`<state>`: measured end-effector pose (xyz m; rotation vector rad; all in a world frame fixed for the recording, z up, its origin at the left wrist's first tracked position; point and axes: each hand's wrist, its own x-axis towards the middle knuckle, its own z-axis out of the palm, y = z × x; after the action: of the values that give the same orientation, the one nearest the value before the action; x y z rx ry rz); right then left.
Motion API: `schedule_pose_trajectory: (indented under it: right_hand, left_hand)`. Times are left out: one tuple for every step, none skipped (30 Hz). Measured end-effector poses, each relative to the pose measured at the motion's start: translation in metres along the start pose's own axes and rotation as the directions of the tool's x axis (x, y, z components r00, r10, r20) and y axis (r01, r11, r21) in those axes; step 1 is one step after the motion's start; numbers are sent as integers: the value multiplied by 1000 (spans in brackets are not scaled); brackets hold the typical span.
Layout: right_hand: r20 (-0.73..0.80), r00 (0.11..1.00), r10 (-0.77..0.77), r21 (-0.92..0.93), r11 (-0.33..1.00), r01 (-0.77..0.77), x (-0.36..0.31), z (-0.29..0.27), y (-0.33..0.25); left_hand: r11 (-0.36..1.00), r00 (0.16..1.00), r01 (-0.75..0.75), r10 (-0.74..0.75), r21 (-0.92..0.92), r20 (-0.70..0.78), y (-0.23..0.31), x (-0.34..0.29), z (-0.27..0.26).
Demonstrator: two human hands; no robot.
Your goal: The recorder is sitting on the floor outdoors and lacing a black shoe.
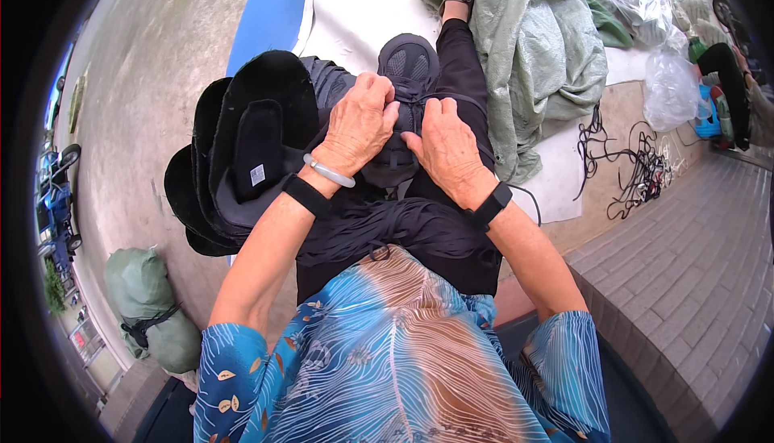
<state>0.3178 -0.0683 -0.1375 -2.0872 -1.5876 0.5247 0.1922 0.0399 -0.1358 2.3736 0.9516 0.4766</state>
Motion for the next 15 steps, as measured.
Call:
schedule_pose_trajectory:
  right_hand:
    - [-11, 1000, -4, -38, 999, 4, 0, 2, -3]
    - [-22, 1000, -8, -76, 997, 6, 1, 5, -4]
    - [-7, 1000, -12, -122, 992, 11, 3, 8, -4]
    - [-48, 998, -50, -120, 992, 44, 4, 11, -3]
    - [-30, 999, -20, -117, 993, 16, 5, 13, -2]
    - [-12, 1000, 9, -115, 993, -10, 6, 16, 0]
    - [-12, 1000, 7, -115, 993, -9, 8, 18, 3]
    - [-3, 1000, 8, -117, 993, -9, 10, 20, 5]
    - [-7, 1000, -1, -113, 994, 0, 12, 22, 8]
    - [10, 1000, 9, -117, 993, -8, 13, 22, 11]
    - [20, 1000, -14, -96, 995, 16, 14, 21, 15]
    - [29, 999, -37, -76, 996, 39, 15, 20, 19]
    - [29, 998, -54, -59, 997, 56, 15, 19, 22]
    - [31, 998, -60, -56, 997, 62, 14, 17, 25]
    - [16, 994, -110, -14, 994, 110, 13, 15, 28]
  left_hand:
    - [1000, 1000, -6, 6, -4, 17, 1, 0, 1]
    - [1000, 1000, -6, 6, -7, 18, 2, 1, 2]
    - [1000, 1000, -20, 19, 4, 5, 3, 2, 4]
    - [999, 999, -32, 32, 15, -9, 3, 2, 5]
    - [999, 999, -31, 31, 14, -8, 4, 2, 6]
    - [999, 1000, -18, 18, 27, -9, 5, 1, 7]
    - [999, 1000, -6, 6, 36, -16, 5, 1, 8]
    - [999, 1000, -1, 1, 42, -13, 5, 0, 8]
    - [999, 1000, 3, -2, 47, -20, 6, -1, 9]
    - [999, 999, 0, 2, 48, -42, 5, -1, 9]
    - [999, 1000, 7, -6, 50, -26, 5, -2, 10]
    - [998, 1000, 6, -4, 55, -27, 5, -2, 10]
    - [998, 1000, 5, -3, 60, -27, 4, -2, 11]
    - [998, 1000, 6, -5, 59, -27, 4, -2, 11]
    - [998, 1000, -6, 8, 60, -26, 4, -2, 11]
